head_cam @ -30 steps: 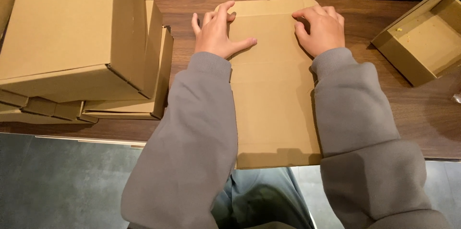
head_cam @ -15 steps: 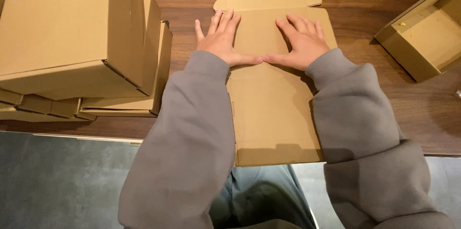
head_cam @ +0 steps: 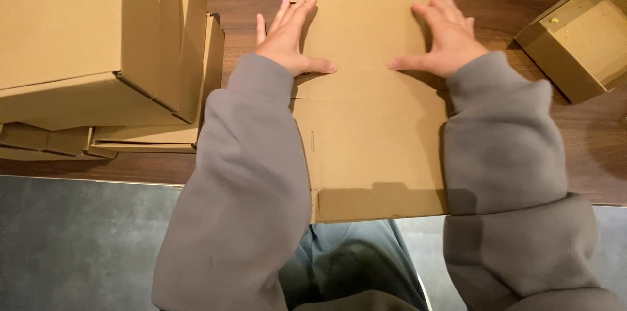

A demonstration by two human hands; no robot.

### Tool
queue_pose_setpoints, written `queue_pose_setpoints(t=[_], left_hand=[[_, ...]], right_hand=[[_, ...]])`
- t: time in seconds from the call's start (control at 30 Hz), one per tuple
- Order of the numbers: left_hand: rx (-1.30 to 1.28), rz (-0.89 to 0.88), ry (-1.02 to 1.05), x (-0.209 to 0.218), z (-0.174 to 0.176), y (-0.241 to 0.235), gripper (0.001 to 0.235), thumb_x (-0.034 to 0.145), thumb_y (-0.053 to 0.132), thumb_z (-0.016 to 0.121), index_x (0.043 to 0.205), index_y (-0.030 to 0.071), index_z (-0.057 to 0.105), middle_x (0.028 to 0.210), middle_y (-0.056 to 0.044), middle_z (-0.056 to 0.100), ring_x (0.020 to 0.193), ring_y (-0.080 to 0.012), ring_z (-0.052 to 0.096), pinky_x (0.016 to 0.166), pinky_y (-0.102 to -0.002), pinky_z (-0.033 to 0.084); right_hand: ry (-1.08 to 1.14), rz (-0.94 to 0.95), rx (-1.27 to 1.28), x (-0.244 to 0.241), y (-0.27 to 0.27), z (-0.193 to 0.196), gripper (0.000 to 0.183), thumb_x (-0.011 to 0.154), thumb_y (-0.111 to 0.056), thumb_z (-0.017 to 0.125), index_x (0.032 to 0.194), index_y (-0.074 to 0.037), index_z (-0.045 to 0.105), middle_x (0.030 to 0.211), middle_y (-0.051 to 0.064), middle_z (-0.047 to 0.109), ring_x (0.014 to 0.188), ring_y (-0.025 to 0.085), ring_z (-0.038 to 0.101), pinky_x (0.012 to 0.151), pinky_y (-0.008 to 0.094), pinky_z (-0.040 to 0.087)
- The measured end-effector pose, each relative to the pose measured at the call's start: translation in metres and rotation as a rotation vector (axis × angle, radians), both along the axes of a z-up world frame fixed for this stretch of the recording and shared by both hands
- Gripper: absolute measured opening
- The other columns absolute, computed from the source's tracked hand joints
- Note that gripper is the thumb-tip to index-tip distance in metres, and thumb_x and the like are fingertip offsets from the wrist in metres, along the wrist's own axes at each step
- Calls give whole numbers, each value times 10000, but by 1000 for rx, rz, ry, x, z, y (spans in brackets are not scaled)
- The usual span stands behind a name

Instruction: The person assembles flat cardboard boxes by folding and tucking flaps to form rectangular containers. They repeatedly open and close the boxes to demonstrate the assembly process.

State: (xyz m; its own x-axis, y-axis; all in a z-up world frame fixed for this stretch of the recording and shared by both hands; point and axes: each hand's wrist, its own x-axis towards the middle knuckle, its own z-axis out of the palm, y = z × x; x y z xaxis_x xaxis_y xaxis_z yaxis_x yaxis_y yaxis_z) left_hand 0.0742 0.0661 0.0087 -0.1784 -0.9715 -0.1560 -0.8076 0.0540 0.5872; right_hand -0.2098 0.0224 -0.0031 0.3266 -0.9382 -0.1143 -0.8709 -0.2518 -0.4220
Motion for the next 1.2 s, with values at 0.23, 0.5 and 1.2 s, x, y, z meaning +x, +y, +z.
queue_pose_setpoints(t=[0.23, 0.5, 1.2], left_hand=[[-12, 24, 119, 23, -16, 6, 1001, 754, 296, 823, 1519, 215, 184, 1634, -36, 74, 1496, -257, -50, 1161, -461, -120], [-170, 50, 142, 25, -30, 21, 779, 767, 243, 689, 1453, 243, 321, 1603, -103, 204, 1490, -305, 102, 1149, -535, -57], [-678, -420, -18, -25, -30, 24, 398, 856, 575, 658, 935, 187, 695, 998, 54, 657, 937, -204, 591, 841, -392, 412]], right_hand=[[-33, -177, 61, -33, 17, 18, 948, 644, -438, 766, 1447, -156, 348, 1570, 241, 147, 1473, 304, 29, 1150, 517, 70], [-106, -20, -136, -53, 16, -5, 783, 760, -307, 746, 1421, -34, 428, 1436, 266, 359, 1375, 364, 248, 1088, 490, 220], [-166, 494, -408, 21, 47, -2, 428, 813, -414, 802, 1113, -134, 679, 1079, 49, 647, 1008, 251, 564, 917, 378, 428]])
